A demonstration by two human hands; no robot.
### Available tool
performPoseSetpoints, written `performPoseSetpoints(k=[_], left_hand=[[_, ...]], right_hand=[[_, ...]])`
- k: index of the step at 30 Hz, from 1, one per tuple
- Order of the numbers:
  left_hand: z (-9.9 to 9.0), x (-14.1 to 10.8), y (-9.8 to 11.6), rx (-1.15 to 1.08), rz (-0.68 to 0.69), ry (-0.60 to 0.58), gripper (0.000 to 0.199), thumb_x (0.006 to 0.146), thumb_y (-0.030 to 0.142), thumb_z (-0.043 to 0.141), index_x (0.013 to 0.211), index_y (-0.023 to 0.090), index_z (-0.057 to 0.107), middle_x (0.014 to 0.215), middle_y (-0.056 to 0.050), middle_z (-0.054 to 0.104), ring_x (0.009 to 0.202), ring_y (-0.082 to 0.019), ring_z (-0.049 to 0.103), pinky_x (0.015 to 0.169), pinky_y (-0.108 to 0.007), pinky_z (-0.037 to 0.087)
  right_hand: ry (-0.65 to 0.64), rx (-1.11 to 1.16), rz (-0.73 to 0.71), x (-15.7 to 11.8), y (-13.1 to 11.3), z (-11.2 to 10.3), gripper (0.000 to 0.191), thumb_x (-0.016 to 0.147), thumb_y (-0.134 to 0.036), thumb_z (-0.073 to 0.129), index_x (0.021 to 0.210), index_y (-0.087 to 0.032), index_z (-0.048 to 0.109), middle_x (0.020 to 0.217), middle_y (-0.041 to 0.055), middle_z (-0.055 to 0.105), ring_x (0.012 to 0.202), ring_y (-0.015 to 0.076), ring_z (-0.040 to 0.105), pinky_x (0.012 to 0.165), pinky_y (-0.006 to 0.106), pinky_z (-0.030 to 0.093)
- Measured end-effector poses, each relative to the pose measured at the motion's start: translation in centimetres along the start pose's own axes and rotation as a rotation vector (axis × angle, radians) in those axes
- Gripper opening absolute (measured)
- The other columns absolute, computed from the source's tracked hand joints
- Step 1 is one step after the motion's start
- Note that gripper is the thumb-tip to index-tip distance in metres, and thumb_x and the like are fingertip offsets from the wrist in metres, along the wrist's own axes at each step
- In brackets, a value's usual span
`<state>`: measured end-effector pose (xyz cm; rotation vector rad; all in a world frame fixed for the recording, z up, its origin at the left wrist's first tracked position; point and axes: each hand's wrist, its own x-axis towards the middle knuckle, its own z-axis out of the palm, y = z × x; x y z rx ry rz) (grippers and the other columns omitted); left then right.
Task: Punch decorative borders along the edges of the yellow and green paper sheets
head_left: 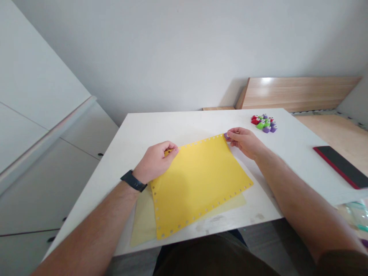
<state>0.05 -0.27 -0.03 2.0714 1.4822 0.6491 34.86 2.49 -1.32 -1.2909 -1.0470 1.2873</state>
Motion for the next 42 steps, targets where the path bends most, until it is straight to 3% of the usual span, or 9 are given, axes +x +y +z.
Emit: performPoseSetpoints(k=[42], left_hand=[[-0.25, 0.05, 0.34, -0.13, -0.053, -0.028, 0.038, 0.092, 0.055, 0.056, 0.098, 0.021, 0.07, 0.09, -0.002, 0.076, 0.076, -0.019, 0.066, 0.064, -0.027, 0.047]], right_hand=[[-0.043, 0.04, 0.009, -0.15, 0.07, -0.03, 0.034, 0.071, -0.038, 0.088, 0.09, -0.018, 0.069, 0.087, 0.0054, 0.069, 0.077, 0.0149, 0.061, 0.061, 0.027, 0.041]])
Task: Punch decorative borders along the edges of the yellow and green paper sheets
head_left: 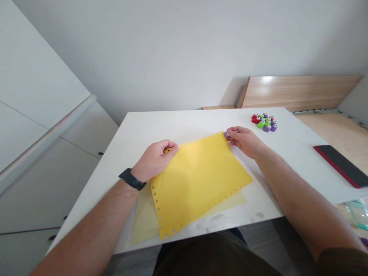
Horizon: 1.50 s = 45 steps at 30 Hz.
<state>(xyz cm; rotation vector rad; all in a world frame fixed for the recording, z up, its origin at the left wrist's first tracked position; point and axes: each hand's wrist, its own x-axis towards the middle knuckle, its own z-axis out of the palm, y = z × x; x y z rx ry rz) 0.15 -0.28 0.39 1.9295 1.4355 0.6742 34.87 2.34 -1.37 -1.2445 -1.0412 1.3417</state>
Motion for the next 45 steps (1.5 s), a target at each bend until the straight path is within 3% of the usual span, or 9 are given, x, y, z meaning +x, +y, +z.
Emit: performPoseSetpoints(k=[22, 45], left_hand=[[-0.1, -0.12, 0.14, -0.033, 0.032, -0.034, 0.036, 0.094, 0.053, 0.055, 0.1, 0.021, 0.069, 0.093, -0.003, 0.076, 0.08, -0.019, 0.066, 0.066, -0.027, 0.049], [-0.12, -0.18, 0.56, -0.067, 0.016, -0.005, 0.037, 0.092, 0.055, 0.058, 0.097, 0.02, 0.07, 0.09, -0.002, 0.075, 0.076, -0.019, 0.065, 0.064, -0.027, 0.047]], right_hand=[[0.015, -0.008, -0.046, 0.56, 0.57, -0.37, 0.038, 0.068, -0.039, 0.089, 0.093, -0.02, 0.067, 0.095, 0.0053, 0.071, 0.085, 0.0164, 0.064, 0.061, 0.027, 0.044], [-0.013, -0.025, -0.018, 0.05, 0.05, 0.11, 0.035, 0.069, -0.038, 0.088, 0.092, -0.02, 0.068, 0.091, 0.0034, 0.068, 0.077, 0.0132, 0.058, 0.061, 0.027, 0.044]])
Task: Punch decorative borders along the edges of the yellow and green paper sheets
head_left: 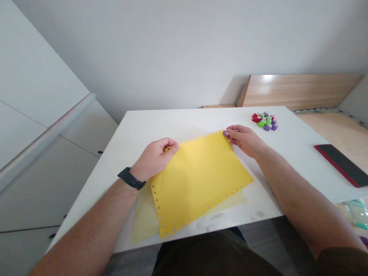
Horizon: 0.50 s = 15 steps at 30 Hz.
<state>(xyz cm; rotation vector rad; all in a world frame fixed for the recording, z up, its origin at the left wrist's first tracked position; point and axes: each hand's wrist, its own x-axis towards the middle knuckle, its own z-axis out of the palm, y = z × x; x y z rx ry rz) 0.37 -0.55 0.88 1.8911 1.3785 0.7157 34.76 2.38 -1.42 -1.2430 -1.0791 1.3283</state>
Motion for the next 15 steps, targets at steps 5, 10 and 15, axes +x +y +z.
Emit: performPoseSetpoints(k=[5, 10, 15], left_hand=[[0.13, -0.04, -0.04, -0.075, -0.031, -0.012, 0.039, 0.09, 0.057, 0.06, 0.098, 0.02, 0.069, 0.091, -0.003, 0.075, 0.074, -0.019, 0.064, 0.063, -0.027, 0.049], [0.19, -0.22, -0.06, -0.198, -0.075, -0.112, 0.037, 0.09, 0.056, 0.061, 0.096, 0.021, 0.067, 0.091, -0.003, 0.074, 0.072, -0.017, 0.064, 0.063, -0.027, 0.049], [-0.08, -0.48, 0.67, -0.31, -0.125, -0.16, 0.035, 0.088, 0.055, 0.064, 0.096, 0.021, 0.065, 0.087, -0.002, 0.072, 0.071, -0.016, 0.063, 0.062, -0.027, 0.049]], right_hand=[[-0.019, -0.022, -0.01, -0.26, -0.34, 0.02, 0.038, 0.069, -0.038, 0.088, 0.096, -0.021, 0.067, 0.094, 0.0043, 0.071, 0.081, 0.015, 0.06, 0.061, 0.027, 0.042], [-0.03, -0.041, -0.007, -0.45, -0.54, 0.11, 0.037, 0.071, -0.04, 0.087, 0.097, -0.021, 0.068, 0.094, 0.0042, 0.071, 0.08, 0.0148, 0.06, 0.061, 0.027, 0.042], [-0.047, -0.074, -0.023, -0.5, -0.37, 0.03, 0.038, 0.073, -0.041, 0.086, 0.1, -0.022, 0.068, 0.096, 0.0048, 0.072, 0.085, 0.0164, 0.062, 0.065, 0.028, 0.044]])
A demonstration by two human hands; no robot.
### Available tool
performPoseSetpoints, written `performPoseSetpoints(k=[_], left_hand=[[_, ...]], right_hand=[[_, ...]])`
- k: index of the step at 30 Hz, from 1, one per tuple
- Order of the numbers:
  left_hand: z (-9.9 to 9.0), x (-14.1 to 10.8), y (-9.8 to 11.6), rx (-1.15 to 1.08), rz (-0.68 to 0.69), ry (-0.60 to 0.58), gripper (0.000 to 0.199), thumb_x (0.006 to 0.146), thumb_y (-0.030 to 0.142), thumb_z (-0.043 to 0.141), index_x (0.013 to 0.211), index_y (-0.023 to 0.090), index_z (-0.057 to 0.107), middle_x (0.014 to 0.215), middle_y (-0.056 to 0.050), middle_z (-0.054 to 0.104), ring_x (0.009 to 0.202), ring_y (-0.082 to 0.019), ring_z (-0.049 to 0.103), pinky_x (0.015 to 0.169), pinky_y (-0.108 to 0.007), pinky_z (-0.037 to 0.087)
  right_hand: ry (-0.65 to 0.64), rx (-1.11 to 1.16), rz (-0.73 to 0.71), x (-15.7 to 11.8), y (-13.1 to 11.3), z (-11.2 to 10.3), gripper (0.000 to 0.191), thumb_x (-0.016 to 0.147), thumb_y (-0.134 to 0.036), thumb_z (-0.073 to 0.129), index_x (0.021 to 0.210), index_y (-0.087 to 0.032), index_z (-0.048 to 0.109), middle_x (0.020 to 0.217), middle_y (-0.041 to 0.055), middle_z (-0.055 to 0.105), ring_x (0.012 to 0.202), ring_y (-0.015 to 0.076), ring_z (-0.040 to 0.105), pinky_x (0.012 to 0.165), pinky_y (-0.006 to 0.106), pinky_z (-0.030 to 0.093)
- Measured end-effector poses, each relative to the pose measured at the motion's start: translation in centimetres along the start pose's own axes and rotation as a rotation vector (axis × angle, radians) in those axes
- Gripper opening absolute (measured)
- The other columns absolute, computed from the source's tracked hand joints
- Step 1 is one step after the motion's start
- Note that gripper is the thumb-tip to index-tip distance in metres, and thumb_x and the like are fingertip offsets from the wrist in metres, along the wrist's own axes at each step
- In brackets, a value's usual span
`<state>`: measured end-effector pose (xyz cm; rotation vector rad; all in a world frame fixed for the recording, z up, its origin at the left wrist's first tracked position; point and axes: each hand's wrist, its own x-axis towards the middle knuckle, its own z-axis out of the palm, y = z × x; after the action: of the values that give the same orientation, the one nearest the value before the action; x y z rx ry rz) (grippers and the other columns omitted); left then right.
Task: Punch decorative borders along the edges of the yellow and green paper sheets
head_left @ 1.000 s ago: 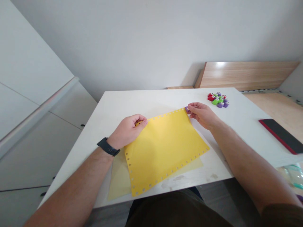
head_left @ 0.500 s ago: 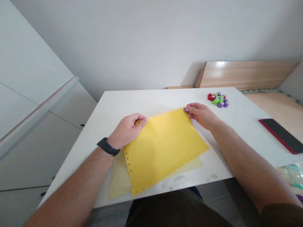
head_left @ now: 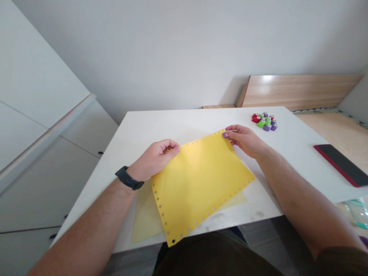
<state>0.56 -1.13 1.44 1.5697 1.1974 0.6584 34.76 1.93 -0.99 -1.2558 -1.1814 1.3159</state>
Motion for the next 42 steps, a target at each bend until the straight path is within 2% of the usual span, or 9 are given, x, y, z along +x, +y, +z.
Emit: performPoseSetpoints(k=[7, 10, 16, 22, 28, 30, 37, 39, 42], left_hand=[[-0.2, -0.3, 0.5, -0.062, -0.01, -0.131, 0.031, 0.083, 0.046, 0.071, 0.1, 0.021, 0.066, 0.089, -0.004, 0.072, 0.075, -0.016, 0.065, 0.065, -0.028, 0.051], [-0.4, -0.4, 0.5, -0.128, -0.06, -0.242, 0.035, 0.081, 0.042, 0.074, 0.108, 0.021, 0.067, 0.095, -0.006, 0.073, 0.08, -0.018, 0.068, 0.07, -0.03, 0.053], [0.1, -0.3, -0.2, -0.149, -0.18, -0.431, 0.049, 0.083, 0.052, 0.072, 0.117, 0.018, 0.066, 0.111, -0.012, 0.075, 0.092, -0.024, 0.073, 0.074, -0.031, 0.056], [1.3, -0.2, -0.7, -0.113, -0.181, -0.439, 0.043, 0.082, 0.049, 0.073, 0.11, 0.017, 0.066, 0.098, -0.01, 0.077, 0.078, -0.021, 0.072, 0.065, -0.028, 0.054], [2.6, -0.8, 0.9, -0.133, -0.174, -0.233, 0.032, 0.083, 0.044, 0.072, 0.098, 0.016, 0.066, 0.08, -0.002, 0.071, 0.058, -0.01, 0.06, 0.051, -0.021, 0.043], [3.1, -1.0, 1.0, -0.163, -0.174, -0.229, 0.03, 0.084, 0.042, 0.072, 0.097, 0.016, 0.064, 0.077, 0.0, 0.069, 0.056, -0.009, 0.059, 0.05, -0.02, 0.043], [3.6, -1.5, 0.5, -0.134, -0.251, -0.574, 0.036, 0.087, 0.049, 0.07, 0.097, 0.015, 0.061, 0.093, -0.009, 0.075, 0.075, -0.018, 0.073, 0.066, -0.029, 0.058], [3.5, -1.4, 0.4, -0.061, -0.21, -0.502, 0.039, 0.088, 0.052, 0.068, 0.097, 0.014, 0.06, 0.094, -0.01, 0.074, 0.077, -0.019, 0.074, 0.064, -0.029, 0.059], [3.6, -0.9, 0.0, -0.03, -0.125, -0.273, 0.042, 0.087, 0.052, 0.069, 0.104, 0.015, 0.059, 0.098, -0.011, 0.072, 0.073, -0.018, 0.073, 0.056, -0.026, 0.057]], right_hand=[[-0.055, -0.073, -0.011, -0.3, 0.1, 0.1, 0.038, 0.075, -0.043, 0.084, 0.102, -0.023, 0.067, 0.094, 0.0035, 0.073, 0.085, 0.0162, 0.063, 0.069, 0.029, 0.044], [-0.129, -0.091, -0.018, -0.7, -0.1, 0.3, 0.036, 0.079, -0.042, 0.081, 0.105, -0.023, 0.067, 0.096, 0.0035, 0.073, 0.086, 0.0159, 0.063, 0.073, 0.03, 0.045], [-0.26, -0.115, -0.008, -1.1, -0.1, 1.2, 0.038, 0.079, -0.04, 0.081, 0.109, -0.022, 0.064, 0.093, 0.001, 0.071, 0.079, 0.0132, 0.062, 0.067, 0.026, 0.045], [-0.336, -0.164, -0.031, -1.2, 0.0, 1.8, 0.037, 0.083, -0.039, 0.078, 0.111, -0.022, 0.061, 0.096, 0.0013, 0.07, 0.085, 0.0139, 0.064, 0.076, 0.029, 0.05], [-0.245, -0.348, -0.124, -0.4, 0.7, 1.7, 0.037, 0.086, -0.043, 0.074, 0.115, -0.024, 0.06, 0.1, 0.0017, 0.07, 0.087, 0.0153, 0.064, 0.079, 0.031, 0.052], [-0.226, -0.432, -0.16, 0.0, 0.8, 1.6, 0.038, 0.086, -0.044, 0.072, 0.117, -0.024, 0.06, 0.099, 0.0021, 0.07, 0.088, 0.0162, 0.064, 0.079, 0.032, 0.053], [-0.388, -0.632, -0.231, 0.0, -1.0, 2.9, 0.036, 0.089, -0.043, 0.067, 0.118, -0.022, 0.06, 0.099, 0.0034, 0.071, 0.089, 0.0175, 0.064, 0.082, 0.034, 0.053], [-0.461, -0.656, -0.26, -0.5, -1.8, 3.9, 0.032, 0.091, -0.04, 0.065, 0.116, -0.021, 0.06, 0.1, 0.0042, 0.07, 0.089, 0.0175, 0.064, 0.083, 0.034, 0.052], [-0.553, -0.653, -0.285, -1.2, -2.7, 5.4, 0.029, 0.091, -0.036, 0.064, 0.116, -0.021, 0.058, 0.103, 0.0044, 0.069, 0.092, 0.0177, 0.064, 0.085, 0.035, 0.052]])
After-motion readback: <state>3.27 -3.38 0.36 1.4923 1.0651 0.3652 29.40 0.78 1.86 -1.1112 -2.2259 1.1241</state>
